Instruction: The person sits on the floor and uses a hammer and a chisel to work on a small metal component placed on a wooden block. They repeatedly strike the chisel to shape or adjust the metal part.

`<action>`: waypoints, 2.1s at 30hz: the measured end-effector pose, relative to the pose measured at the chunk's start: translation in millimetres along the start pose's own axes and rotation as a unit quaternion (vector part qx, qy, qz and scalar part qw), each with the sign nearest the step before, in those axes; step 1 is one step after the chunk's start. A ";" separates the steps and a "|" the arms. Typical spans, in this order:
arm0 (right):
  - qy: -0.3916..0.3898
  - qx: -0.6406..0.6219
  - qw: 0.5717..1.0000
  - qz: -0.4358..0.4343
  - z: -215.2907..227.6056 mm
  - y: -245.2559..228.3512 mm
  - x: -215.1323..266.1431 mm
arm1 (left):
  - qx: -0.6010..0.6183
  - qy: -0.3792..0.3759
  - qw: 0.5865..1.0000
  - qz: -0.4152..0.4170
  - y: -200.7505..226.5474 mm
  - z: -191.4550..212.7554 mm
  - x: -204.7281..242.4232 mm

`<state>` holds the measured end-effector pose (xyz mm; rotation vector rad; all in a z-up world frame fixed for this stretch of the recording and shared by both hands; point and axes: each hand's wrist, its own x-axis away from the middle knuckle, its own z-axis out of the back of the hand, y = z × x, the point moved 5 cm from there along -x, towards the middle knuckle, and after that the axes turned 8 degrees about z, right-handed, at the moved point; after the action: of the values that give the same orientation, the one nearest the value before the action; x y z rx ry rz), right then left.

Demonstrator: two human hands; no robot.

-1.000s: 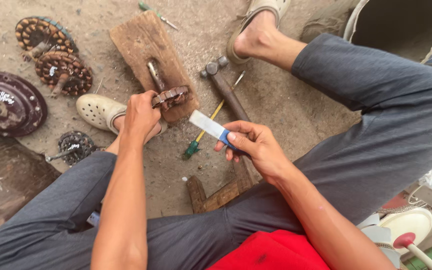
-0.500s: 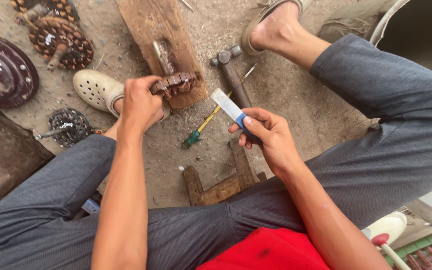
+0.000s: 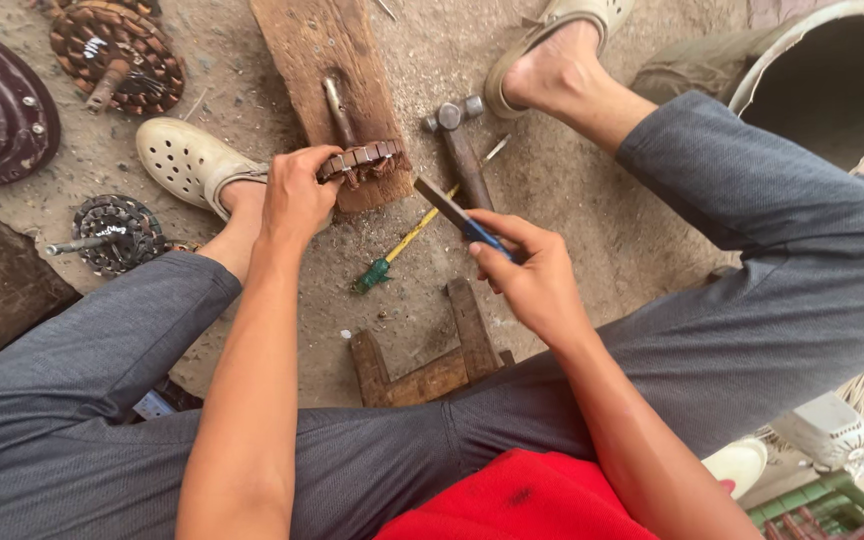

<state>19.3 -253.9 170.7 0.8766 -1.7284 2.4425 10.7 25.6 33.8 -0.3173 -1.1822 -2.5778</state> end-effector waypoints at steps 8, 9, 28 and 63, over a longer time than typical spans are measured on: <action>-0.025 0.263 0.918 0.294 -44.6 -9.1 -27.5 | 0.019 -0.005 0.997 0.073 -2.5 1.5 -0.4; -0.037 0.275 0.909 0.311 -51.2 -7.0 -31.2 | 0.018 -0.005 0.996 0.090 -4.3 1.4 0.1; -0.157 0.480 0.790 0.347 -125.8 -7.4 -50.4 | 0.045 0.019 0.996 0.079 -6.9 0.2 2.2; -0.228 0.017 0.940 0.254 -98.6 -23.5 -98.1 | -0.370 -0.279 0.874 -0.147 20.1 -22.3 -16.2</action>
<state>67.5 -129.8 124.0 1.2102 -2.3279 2.7368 31.0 -1.3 28.5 -1.1896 -0.2957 -3.2411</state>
